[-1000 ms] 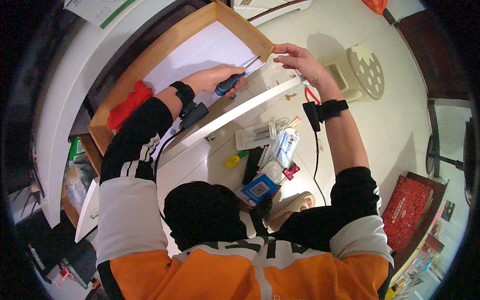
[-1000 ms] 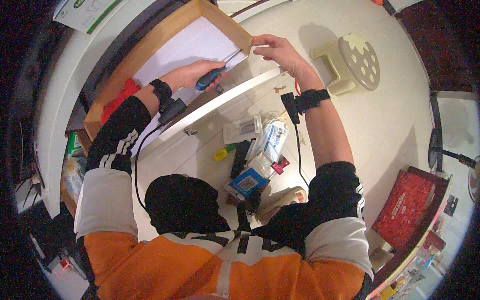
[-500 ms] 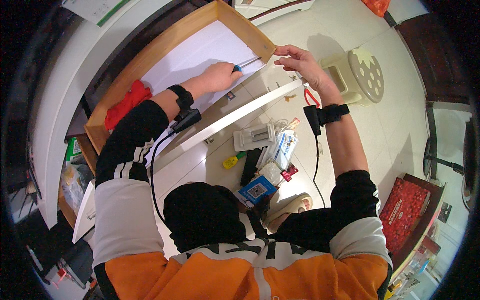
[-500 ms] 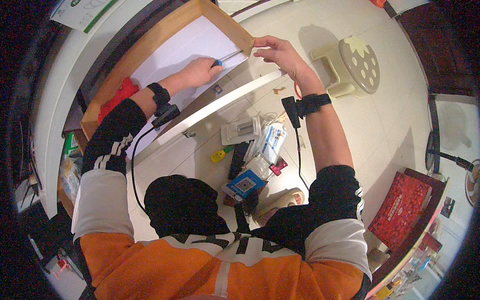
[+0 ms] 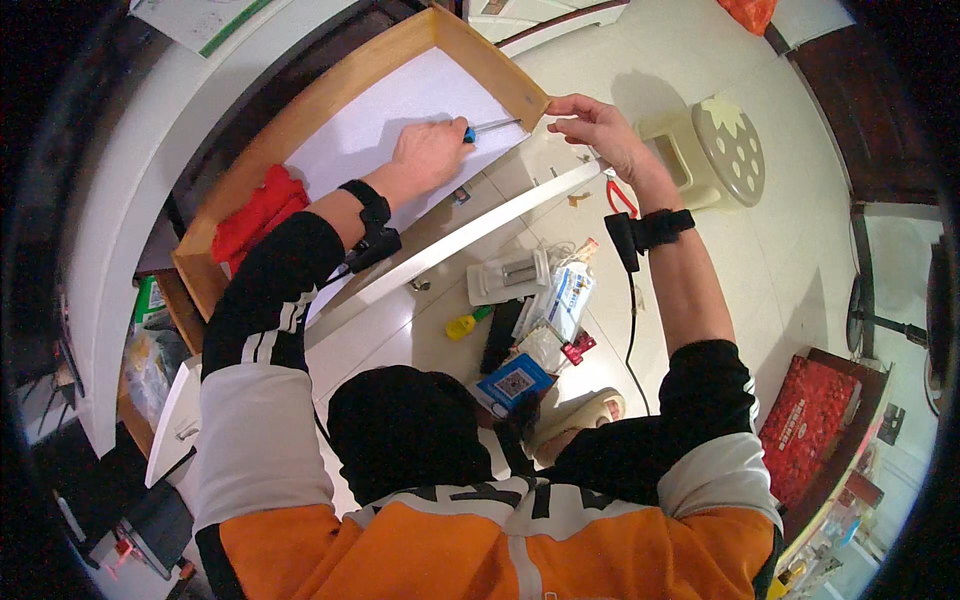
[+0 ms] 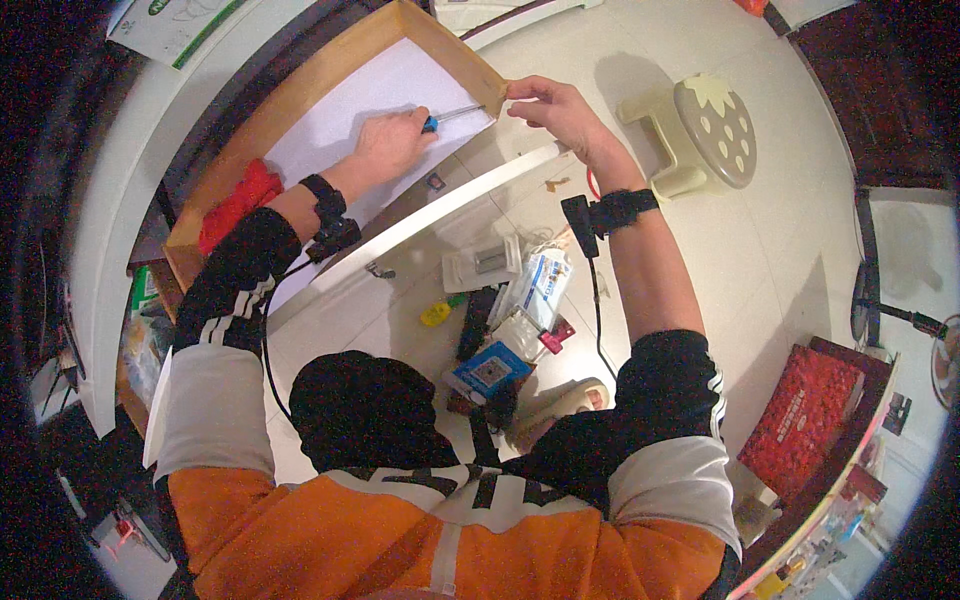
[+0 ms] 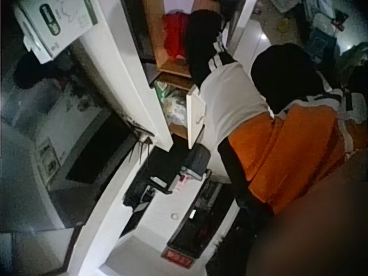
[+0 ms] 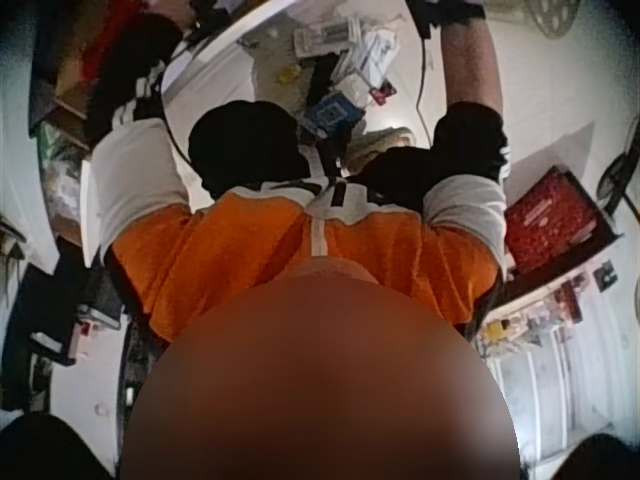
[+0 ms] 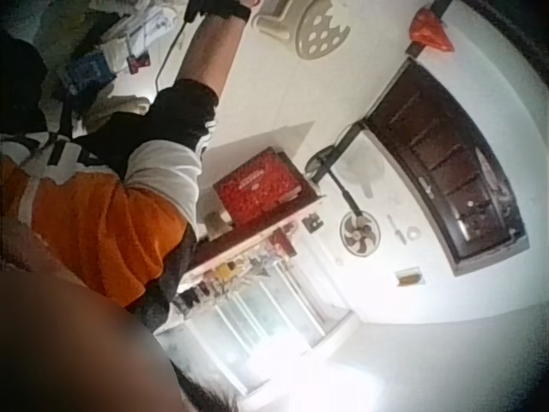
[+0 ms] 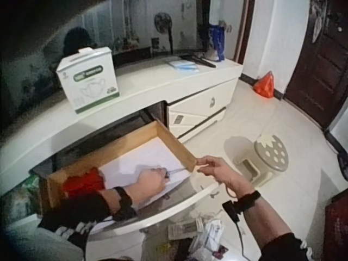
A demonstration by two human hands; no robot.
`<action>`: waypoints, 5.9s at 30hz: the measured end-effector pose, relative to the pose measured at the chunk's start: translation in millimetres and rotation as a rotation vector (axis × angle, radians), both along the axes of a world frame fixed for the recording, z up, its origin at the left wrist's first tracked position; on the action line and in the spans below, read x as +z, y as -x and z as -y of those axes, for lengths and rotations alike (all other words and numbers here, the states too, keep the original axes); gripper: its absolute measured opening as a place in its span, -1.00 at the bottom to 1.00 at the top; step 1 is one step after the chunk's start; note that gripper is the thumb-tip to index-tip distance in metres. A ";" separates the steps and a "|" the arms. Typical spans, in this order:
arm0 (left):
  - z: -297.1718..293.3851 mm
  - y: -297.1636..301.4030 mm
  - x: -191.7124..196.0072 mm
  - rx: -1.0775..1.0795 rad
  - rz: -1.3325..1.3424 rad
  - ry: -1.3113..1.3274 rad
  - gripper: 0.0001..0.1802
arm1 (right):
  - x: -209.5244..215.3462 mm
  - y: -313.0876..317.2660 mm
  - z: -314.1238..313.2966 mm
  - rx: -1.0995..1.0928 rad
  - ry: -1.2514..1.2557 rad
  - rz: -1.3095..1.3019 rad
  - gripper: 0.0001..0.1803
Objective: The person uses a screwdriver to tighten screws on a wooden drawer frame, then places a white panel into the frame and secures it with screws. The person also handles a red cloth and a small box during the process.
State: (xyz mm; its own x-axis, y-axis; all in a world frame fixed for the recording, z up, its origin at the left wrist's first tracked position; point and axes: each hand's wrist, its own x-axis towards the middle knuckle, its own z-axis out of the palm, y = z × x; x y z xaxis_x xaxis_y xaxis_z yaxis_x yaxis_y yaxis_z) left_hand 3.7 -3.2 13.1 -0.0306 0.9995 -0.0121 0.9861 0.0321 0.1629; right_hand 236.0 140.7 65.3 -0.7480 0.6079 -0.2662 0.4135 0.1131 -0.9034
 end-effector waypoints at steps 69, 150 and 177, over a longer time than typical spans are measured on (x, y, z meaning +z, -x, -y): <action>-7.9 10.3 1.6 0.209 0.394 0.207 -0.57 | -8.9 3.1 0.1 -0.085 -0.001 -0.094 -0.66; -10.7 8.1 -4.5 0.073 0.279 -0.039 -0.60 | -0.3 6.6 3.4 -0.088 0.068 -0.089 -0.67; -19.5 21.1 3.5 0.326 1.026 0.420 -0.66 | 4.5 7.8 7.6 -0.133 0.073 -0.106 -0.73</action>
State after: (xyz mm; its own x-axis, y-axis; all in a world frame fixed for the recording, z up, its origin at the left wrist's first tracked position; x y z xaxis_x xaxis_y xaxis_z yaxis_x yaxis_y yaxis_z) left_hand -17.5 16.3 16.6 -0.0697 0.8574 -0.5099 0.3315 0.5020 0.7988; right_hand 228.2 133.1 69.7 -0.6884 0.6855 -0.2371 0.3228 -0.0033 -0.9465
